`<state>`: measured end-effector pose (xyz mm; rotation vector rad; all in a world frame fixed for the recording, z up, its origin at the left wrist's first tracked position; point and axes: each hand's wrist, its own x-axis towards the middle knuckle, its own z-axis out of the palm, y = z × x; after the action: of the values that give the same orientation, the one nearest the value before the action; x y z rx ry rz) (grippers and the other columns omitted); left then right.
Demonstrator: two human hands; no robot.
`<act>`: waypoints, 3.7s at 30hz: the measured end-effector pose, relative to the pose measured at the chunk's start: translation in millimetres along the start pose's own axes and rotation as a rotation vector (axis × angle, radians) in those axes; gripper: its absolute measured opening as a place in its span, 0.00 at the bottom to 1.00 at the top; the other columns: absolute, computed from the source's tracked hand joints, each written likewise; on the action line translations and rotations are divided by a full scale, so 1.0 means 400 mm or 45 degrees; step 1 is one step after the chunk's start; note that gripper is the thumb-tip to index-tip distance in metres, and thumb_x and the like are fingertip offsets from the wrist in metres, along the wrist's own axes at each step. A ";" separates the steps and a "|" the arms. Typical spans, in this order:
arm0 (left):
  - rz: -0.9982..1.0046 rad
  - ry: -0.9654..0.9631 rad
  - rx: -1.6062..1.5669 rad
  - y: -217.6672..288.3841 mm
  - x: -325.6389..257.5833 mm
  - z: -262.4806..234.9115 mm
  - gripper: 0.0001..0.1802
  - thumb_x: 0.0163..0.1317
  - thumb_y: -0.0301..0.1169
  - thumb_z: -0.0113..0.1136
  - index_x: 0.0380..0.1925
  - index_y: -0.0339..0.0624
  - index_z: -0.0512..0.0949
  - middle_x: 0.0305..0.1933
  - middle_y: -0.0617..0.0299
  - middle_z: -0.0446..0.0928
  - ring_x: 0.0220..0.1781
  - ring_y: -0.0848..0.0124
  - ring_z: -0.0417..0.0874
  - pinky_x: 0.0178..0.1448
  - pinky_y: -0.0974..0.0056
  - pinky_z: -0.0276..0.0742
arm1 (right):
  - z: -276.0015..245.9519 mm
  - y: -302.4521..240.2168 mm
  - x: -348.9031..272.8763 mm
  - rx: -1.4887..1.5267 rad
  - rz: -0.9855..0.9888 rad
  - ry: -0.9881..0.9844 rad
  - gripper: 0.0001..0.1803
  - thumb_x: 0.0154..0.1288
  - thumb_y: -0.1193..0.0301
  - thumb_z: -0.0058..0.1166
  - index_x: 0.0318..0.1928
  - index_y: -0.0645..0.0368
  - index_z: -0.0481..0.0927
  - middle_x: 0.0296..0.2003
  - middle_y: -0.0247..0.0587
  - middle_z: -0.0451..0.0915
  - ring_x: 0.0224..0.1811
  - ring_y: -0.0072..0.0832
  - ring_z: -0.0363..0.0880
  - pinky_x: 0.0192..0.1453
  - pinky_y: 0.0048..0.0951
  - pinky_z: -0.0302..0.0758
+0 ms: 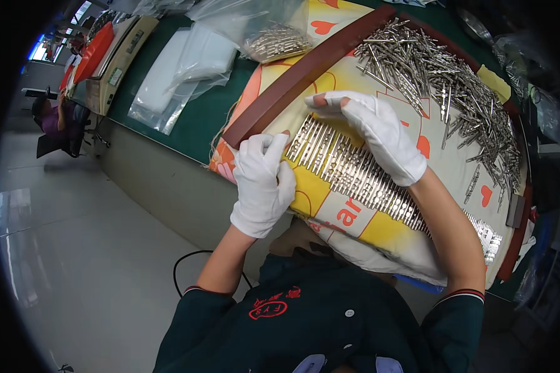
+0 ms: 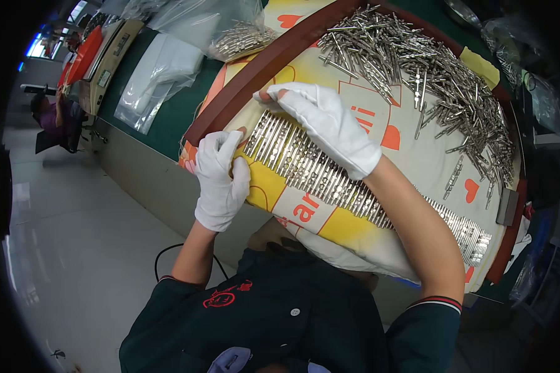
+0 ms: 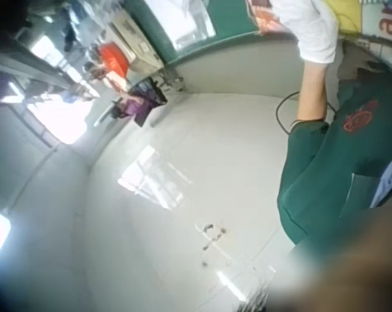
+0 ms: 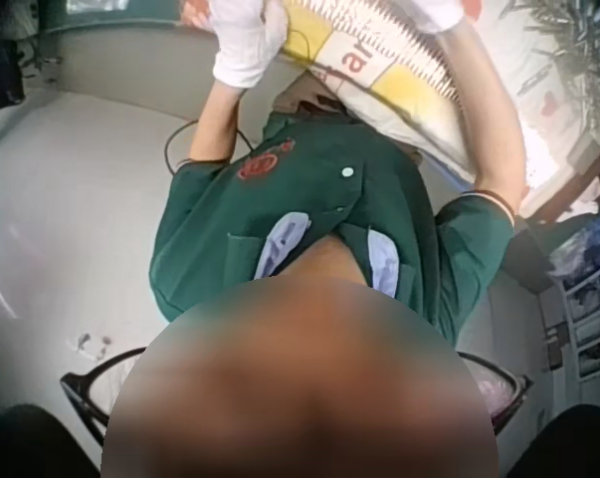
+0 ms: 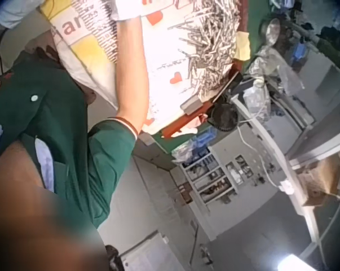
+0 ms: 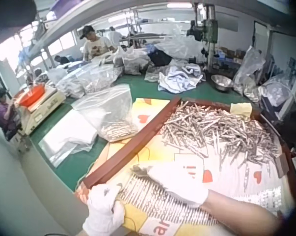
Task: Sorting and arranging small metal pins onto a template at a workbench.
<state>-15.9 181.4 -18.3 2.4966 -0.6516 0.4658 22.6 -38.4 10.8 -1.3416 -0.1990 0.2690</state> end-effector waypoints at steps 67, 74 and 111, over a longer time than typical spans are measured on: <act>0.233 -0.457 -0.023 -0.033 0.069 -0.026 0.52 0.61 0.65 0.52 0.67 0.26 0.61 0.67 0.36 0.66 0.70 0.43 0.67 0.73 0.49 0.59 | 0.090 0.061 -0.414 -1.342 -0.584 0.490 0.15 0.47 0.78 0.60 0.38 0.54 0.75 0.42 0.34 0.82 0.38 0.34 0.78 0.42 0.35 0.72; 0.127 -0.385 0.034 -0.026 0.045 -0.019 0.52 0.60 0.67 0.51 0.68 0.29 0.61 0.70 0.38 0.64 0.74 0.44 0.63 0.74 0.50 0.58 | 0.082 0.062 -0.410 -1.345 -0.597 0.463 0.16 0.45 0.79 0.60 0.38 0.54 0.75 0.42 0.34 0.82 0.38 0.34 0.77 0.42 0.35 0.72; 0.167 -0.332 -0.144 -0.028 0.054 -0.061 0.22 0.47 0.26 0.67 0.46 0.42 0.78 0.44 0.57 0.75 0.47 0.57 0.74 0.50 0.56 0.67 | 0.100 0.063 -0.406 -1.450 -0.576 0.502 0.16 0.44 0.80 0.60 0.37 0.55 0.77 0.38 0.35 0.83 0.35 0.34 0.77 0.41 0.35 0.73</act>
<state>3.3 195.5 6.5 2.4368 -0.9209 0.1447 -145.8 -45.7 -3.2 -2.3719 -0.3353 -0.5895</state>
